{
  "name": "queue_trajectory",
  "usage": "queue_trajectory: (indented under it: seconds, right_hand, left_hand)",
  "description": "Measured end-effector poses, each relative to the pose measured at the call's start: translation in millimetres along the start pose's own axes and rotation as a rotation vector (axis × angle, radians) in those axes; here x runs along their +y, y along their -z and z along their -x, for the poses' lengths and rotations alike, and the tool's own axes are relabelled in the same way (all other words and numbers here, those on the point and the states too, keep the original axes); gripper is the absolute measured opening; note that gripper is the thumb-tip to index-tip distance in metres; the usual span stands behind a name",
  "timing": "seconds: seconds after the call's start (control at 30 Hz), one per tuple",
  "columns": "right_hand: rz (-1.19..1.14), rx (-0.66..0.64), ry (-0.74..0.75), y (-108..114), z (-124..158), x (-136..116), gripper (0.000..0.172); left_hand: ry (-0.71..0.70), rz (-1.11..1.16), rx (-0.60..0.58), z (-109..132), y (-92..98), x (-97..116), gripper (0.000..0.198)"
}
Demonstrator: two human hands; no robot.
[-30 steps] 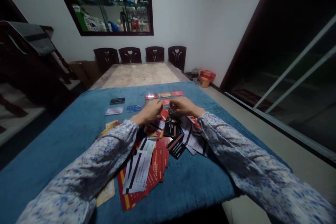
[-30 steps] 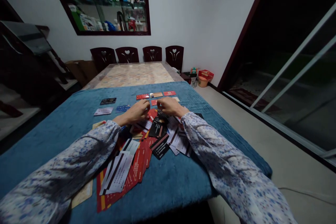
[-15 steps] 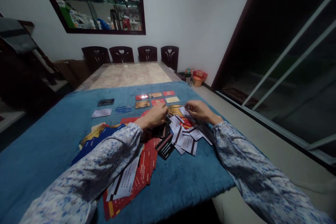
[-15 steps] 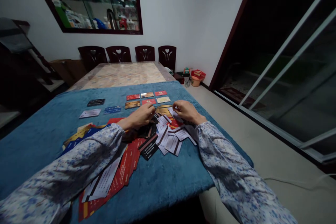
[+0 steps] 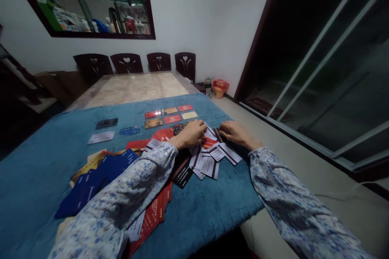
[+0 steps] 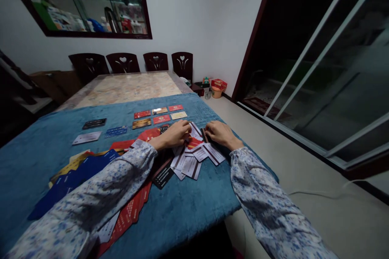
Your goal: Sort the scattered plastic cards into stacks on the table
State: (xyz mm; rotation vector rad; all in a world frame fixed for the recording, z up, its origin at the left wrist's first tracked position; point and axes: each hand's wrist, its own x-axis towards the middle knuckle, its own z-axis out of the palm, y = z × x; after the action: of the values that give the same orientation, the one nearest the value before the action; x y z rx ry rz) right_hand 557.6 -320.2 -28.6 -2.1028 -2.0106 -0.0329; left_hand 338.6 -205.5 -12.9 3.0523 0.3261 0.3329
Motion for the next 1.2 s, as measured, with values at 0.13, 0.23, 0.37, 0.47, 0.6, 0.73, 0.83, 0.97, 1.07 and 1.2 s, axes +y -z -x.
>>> queue_trajectory:
  seconds: [0.13,0.23,0.37,0.47,0.6,0.73,0.83,0.97,1.07,1.2]
  right_hand:
    - [0.059,-0.023,-0.04,-1.2,5.8,-1.5,0.018]
    - [0.095,-0.035,-0.084,-2.6,7.7,-4.6,0.023]
    - [0.101,-0.062,-0.102,-2.9,8.9,-10.6,0.033]
    - [0.088,-0.06,-0.098,-3.7,8.8,-14.0,0.039]
    - [0.052,-0.044,-0.104,-7.4,7.4,-16.3,0.042]
    - [-0.03,-0.023,-0.108,-10.3,4.6,-19.5,0.042]
    - [-0.079,-0.018,-0.107,-11.8,2.5,-21.4,0.047]
    - [-0.039,-0.014,-0.091,-14.0,0.5,-18.6,0.043]
    - [-0.031,-0.035,-0.064,-14.9,-1.2,-14.5,0.04]
    - [-0.037,-0.02,-0.068,-15.7,-4.2,-12.1,0.046]
  left_hand:
    - [-0.018,-0.032,-0.029,-13.2,-5.6,5.1,0.025]
    - [-0.025,-0.053,-0.052,-19.4,-10.0,6.8,0.027]
    - [-0.047,-0.063,-0.07,-23.1,-16.7,4.0,0.025]
    - [-0.072,-0.035,-0.082,-23.0,-20.9,-0.2,0.025]
    - [-0.085,-0.007,-0.058,-21.7,-23.4,-3.1,0.025]
    - [-0.089,0.026,-0.028,-22.0,-24.9,-4.1,0.024]
    - [-0.089,0.045,-0.015,-22.2,-26.4,-5.7,0.023]
    - [-0.094,0.071,0.009,-21.1,-27.5,-7.6,0.023]
    - [-0.092,0.062,0.008,-20.4,-27.5,-7.7,0.022]
    - [-0.093,0.049,-0.001,-20.6,-27.8,-8.0,0.021]
